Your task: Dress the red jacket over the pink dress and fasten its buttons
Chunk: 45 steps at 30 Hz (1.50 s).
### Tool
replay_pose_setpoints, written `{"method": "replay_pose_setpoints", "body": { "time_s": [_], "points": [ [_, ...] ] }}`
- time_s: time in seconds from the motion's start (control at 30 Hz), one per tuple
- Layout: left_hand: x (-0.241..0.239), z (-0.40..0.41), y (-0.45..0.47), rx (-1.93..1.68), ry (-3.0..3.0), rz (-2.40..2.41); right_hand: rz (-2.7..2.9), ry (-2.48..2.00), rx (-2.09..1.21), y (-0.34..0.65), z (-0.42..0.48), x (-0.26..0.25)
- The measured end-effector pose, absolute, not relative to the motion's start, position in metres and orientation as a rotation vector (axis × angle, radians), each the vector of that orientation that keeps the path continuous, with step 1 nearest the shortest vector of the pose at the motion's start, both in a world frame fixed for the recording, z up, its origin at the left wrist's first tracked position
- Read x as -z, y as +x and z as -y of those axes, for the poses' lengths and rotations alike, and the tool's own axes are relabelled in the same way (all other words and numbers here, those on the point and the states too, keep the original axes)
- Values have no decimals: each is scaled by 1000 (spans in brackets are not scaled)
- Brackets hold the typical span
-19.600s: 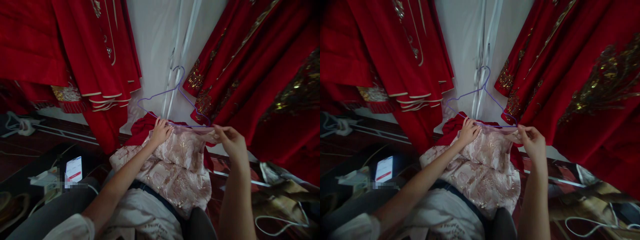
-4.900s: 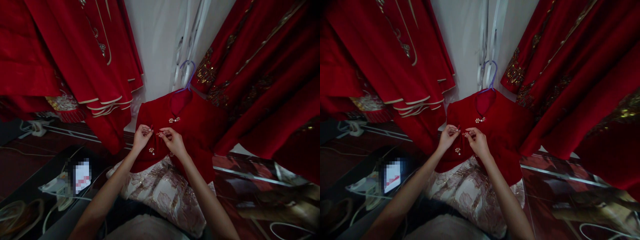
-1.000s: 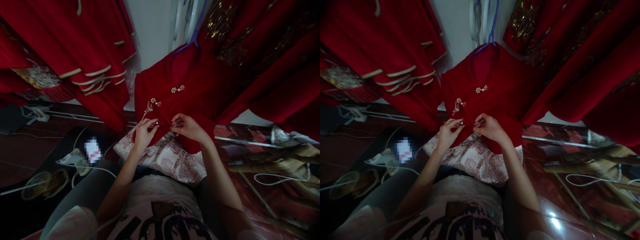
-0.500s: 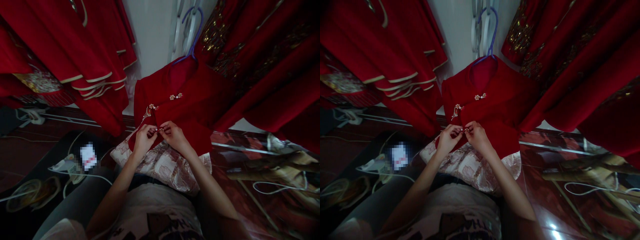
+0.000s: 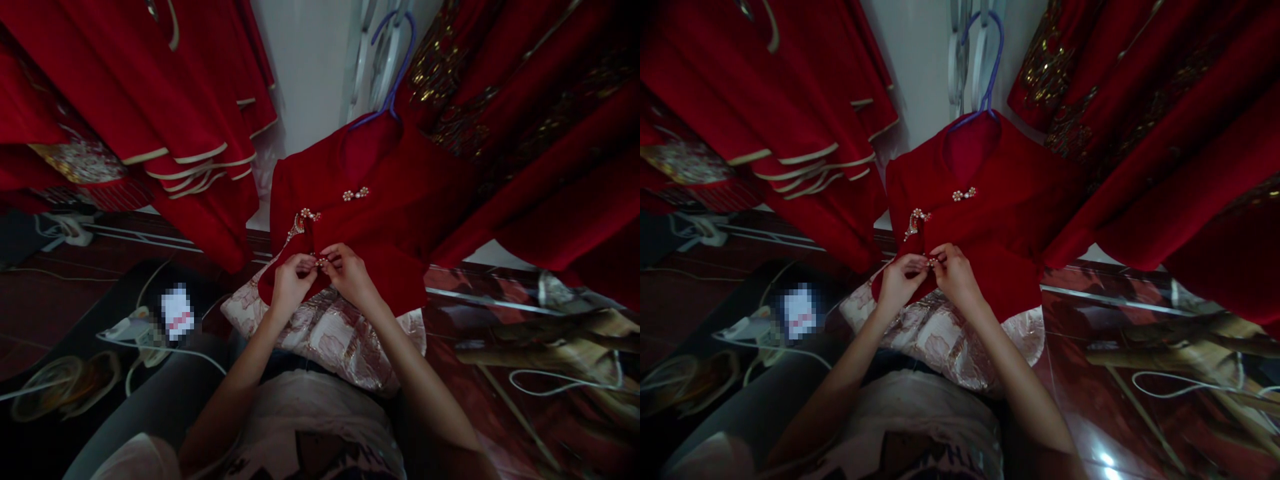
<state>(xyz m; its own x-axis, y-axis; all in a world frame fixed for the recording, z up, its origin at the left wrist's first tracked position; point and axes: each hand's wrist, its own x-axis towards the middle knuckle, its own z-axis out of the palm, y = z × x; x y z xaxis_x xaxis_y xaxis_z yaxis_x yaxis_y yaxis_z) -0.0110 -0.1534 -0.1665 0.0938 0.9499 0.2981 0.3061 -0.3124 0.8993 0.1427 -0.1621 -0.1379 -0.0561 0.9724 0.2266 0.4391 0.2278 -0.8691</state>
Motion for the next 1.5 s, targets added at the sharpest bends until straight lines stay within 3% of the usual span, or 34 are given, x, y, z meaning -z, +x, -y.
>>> {"method": "replay_pose_setpoints", "body": {
  "time_s": [0.53,1.07,1.5],
  "points": [
    [164,150,-9,-1204,2063,-1421,1651,-1349,-671,139,155,150],
    [166,149,-7,-1278,1611,-1247,1614,-1336,-625,131,158,152],
    [170,136,-16,-1215,1739,-1218,1623,-1323,-586,131,155,157]
  ]
}}
